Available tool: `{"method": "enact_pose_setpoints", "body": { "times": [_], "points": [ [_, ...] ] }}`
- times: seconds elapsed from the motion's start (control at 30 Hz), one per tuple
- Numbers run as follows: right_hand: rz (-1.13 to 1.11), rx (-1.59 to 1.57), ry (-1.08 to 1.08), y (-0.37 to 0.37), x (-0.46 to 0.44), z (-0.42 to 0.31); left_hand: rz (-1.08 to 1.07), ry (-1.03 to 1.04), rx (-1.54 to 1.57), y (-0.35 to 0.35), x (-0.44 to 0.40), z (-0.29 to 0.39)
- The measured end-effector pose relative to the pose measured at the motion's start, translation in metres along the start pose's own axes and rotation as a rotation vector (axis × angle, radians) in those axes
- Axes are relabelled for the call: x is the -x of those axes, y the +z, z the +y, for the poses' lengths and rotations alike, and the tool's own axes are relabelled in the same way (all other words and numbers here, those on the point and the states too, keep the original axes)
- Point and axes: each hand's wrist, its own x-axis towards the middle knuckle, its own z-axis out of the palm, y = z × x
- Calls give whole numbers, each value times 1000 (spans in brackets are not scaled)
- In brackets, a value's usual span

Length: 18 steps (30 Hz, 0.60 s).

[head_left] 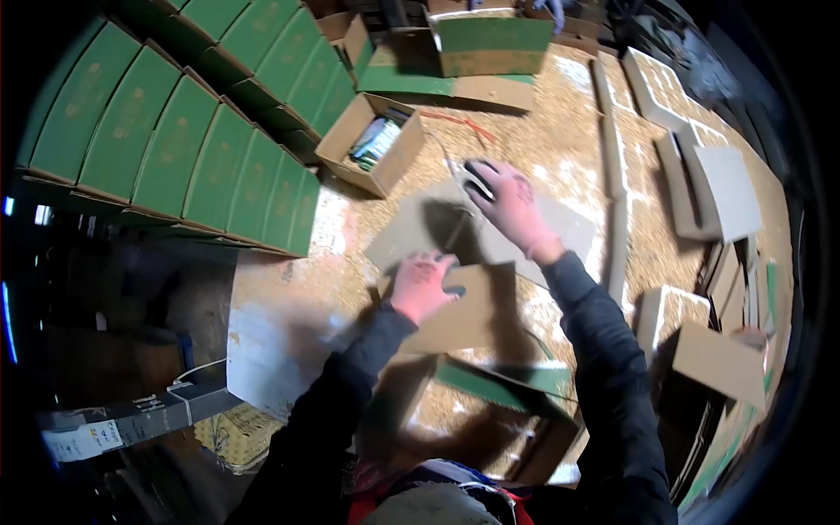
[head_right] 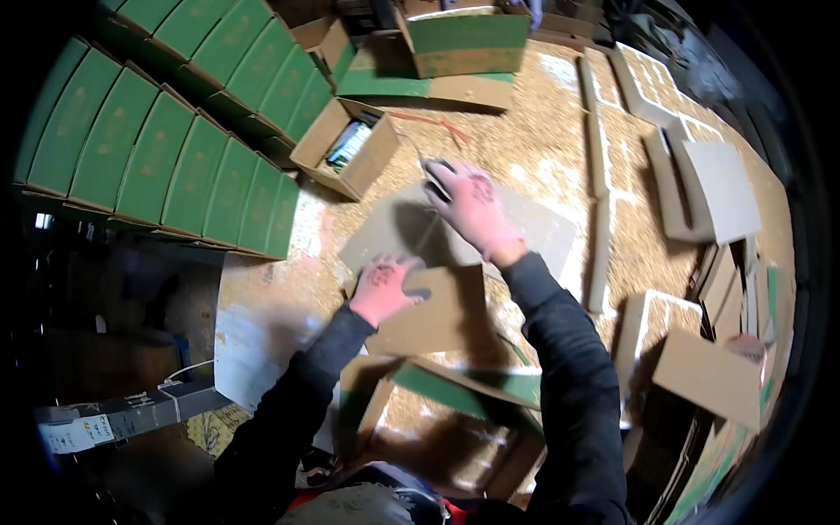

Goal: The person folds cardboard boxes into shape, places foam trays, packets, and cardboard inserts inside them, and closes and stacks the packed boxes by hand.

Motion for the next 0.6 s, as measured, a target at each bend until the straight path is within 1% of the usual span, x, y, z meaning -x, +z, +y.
{"method": "enact_pose_setpoints", "body": {
  "times": [0.07, 0.1, 0.13, 0.17, 0.2, 0.27, 0.33, 0.37, 0.4, 0.47, 0.53, 0.6],
  "points": [
    [42, -67, -270, 30, -75, -21, -129, -41, 244, -29, 11, 3],
    [90, -12, -419, 65, -112, -19, -68, 5, 201, -36, 18, 2],
    [-141, 78, -411, 97, -145, -15, -11, 54, 157, -42, 25, 0],
    [-288, 255, -392, 117, -168, -21, 50, 121, 114, -48, 36, -4],
    [-147, 386, -505, 152, -181, -4, -23, 96, 114, -58, 42, -8],
    [-519, 395, -245, 168, -195, -6, 77, 80, 91, -78, 70, -16],
    [-451, 322, -448, 158, -179, -15, 224, 68, 127, -84, 99, -40],
    [-355, 323, -555, 152, -168, -15, 307, 74, 175, -88, 111, -49],
    [-303, 361, -576, 145, -157, -11, 354, 59, 201, -81, 125, -66],
    [-33, 91, -474, 105, -137, -16, 464, -135, 497, -81, 153, -77],
    [139, -287, -94, 41, -104, -40, 661, -359, 556, -79, 177, -84],
    [253, -362, 127, -46, -49, -99, 879, -691, 1167, -89, 200, -91]
  ]
}}
